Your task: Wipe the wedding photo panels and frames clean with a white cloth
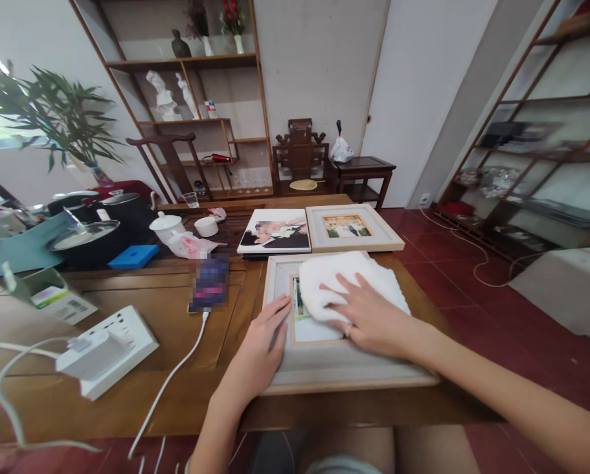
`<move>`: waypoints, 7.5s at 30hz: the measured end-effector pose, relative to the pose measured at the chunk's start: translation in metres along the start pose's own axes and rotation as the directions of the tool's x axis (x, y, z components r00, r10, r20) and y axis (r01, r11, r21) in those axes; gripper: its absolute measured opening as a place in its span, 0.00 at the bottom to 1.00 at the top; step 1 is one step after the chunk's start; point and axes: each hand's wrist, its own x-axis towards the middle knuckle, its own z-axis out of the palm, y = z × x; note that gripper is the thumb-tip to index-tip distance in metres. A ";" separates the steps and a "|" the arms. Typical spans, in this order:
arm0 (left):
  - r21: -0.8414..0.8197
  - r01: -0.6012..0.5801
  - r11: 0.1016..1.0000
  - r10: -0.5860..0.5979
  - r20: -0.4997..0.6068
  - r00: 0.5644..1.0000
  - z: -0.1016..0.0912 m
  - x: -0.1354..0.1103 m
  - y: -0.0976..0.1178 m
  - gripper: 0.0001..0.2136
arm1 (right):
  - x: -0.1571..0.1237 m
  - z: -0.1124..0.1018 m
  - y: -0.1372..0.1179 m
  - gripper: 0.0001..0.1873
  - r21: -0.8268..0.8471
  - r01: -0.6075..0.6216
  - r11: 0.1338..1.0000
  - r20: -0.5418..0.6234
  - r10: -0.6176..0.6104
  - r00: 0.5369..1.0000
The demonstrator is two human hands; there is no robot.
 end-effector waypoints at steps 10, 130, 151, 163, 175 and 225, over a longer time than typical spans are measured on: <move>-0.007 -0.001 1.000 0.001 0.021 1.000 -0.002 0.001 0.004 0.18 | -0.057 -0.011 -0.055 0.24 0.221 0.094 0.971 0.105 -0.119 0.987; -0.091 0.003 0.996 -0.006 -0.040 0.999 -0.005 -0.008 0.005 0.27 | 0.028 -0.002 -0.061 0.22 0.013 0.141 0.990 0.156 -0.141 0.978; 0.050 -0.012 0.999 0.010 0.035 0.999 -0.003 -0.001 0.007 0.19 | -0.048 -0.050 0.053 0.15 0.102 -0.116 0.988 -0.008 0.117 0.993; 0.029 -0.020 0.999 0.019 0.011 1.000 -0.002 -0.001 0.006 0.17 | 0.091 -0.007 0.019 0.27 -0.227 0.292 0.929 -0.205 -0.339 0.918; 0.014 -0.020 1.000 0.020 0.004 1.000 -0.001 -0.002 0.004 0.18 | 0.044 -0.004 0.050 0.33 -0.229 0.145 0.962 -0.059 -0.163 0.985; 0.010 0.003 1.000 -0.003 -0.004 1.000 -0.003 0.000 0.006 0.17 | 0.032 0.010 0.057 0.24 -0.197 -0.075 0.978 -0.178 0.039 0.983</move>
